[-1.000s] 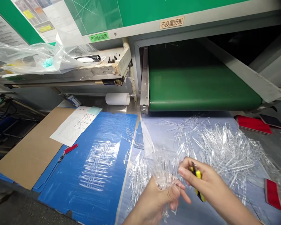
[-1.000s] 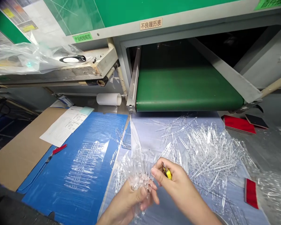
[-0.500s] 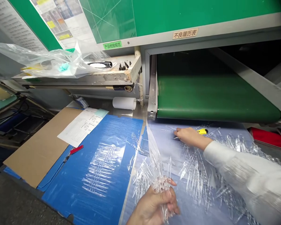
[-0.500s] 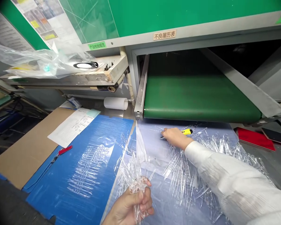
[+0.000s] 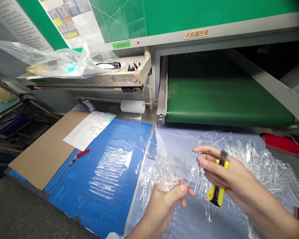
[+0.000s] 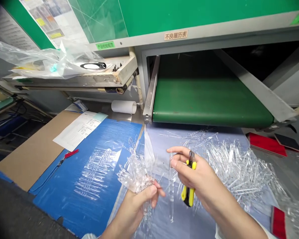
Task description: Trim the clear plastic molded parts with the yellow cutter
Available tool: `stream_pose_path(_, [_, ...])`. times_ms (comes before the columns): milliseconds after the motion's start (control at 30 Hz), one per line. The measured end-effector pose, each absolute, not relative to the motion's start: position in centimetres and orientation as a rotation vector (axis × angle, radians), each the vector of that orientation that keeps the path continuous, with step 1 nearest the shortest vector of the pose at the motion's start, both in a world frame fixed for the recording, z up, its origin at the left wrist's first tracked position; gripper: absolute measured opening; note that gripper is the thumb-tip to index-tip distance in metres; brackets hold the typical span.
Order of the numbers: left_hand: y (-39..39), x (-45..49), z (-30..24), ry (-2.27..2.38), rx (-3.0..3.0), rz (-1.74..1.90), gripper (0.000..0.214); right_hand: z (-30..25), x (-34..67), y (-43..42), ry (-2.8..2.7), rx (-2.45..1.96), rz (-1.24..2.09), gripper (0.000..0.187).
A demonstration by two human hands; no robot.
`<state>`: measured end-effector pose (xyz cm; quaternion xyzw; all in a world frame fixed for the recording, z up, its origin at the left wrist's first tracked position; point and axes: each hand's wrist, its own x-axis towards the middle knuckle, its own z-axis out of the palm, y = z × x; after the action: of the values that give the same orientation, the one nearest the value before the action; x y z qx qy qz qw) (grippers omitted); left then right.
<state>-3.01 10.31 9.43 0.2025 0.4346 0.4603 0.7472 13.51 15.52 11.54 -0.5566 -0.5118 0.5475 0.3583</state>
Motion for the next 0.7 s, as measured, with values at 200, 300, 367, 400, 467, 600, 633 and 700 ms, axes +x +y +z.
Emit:
stream_pose_path(200, [9.4, -2.1, 10.6, 0.93, 0.519, 0.957, 0.022, 11.0, 11.5, 13.2, -0.84, -1.279, 1.724, 0.036])
stream_pose_path(300, [9.1, -2.3, 10.7, 0.953, 0.52, 0.955, 0.019, 10.7, 11.5, 12.9, -0.827, -1.255, 1.747, 0.034])
stream_pose_path(367, [9.0, -2.3, 10.7, 0.953, 0.526, 0.952, 0.018, 10.7, 11.6, 12.7, -0.828, -1.239, 1.757, 0.035])
stream_pose_path(400, [9.0, -2.3, 10.8, 0.949, 0.53, 0.95, 0.018, 10.7, 11.6, 12.6, -0.829, -1.236, 1.759, 0.035])
stream_pose_path(467, [9.0, -2.3, 10.8, 0.944, 0.534, 0.948, 0.016, 10.7, 11.6, 12.5, -0.832, -1.235, 1.764, 0.037])
stream_pose_path(600, [9.0, -2.3, 10.9, 0.959, 0.533, 0.951, 0.014, 10.8, 11.6, 12.6, -0.849, -1.244, 1.806, 0.034])
stream_pose_path(633, [9.0, -2.3, 11.0, 0.968, 0.534, 0.949, 0.015, 10.8, 11.6, 12.7, -0.856, -1.248, 1.815, 0.034])
stream_pose_path(700, [9.0, -2.3, 11.0, 0.99, 0.538, 0.934, 0.016, 10.8, 11.6, 12.8, -0.872, -1.259, 1.837, 0.035])
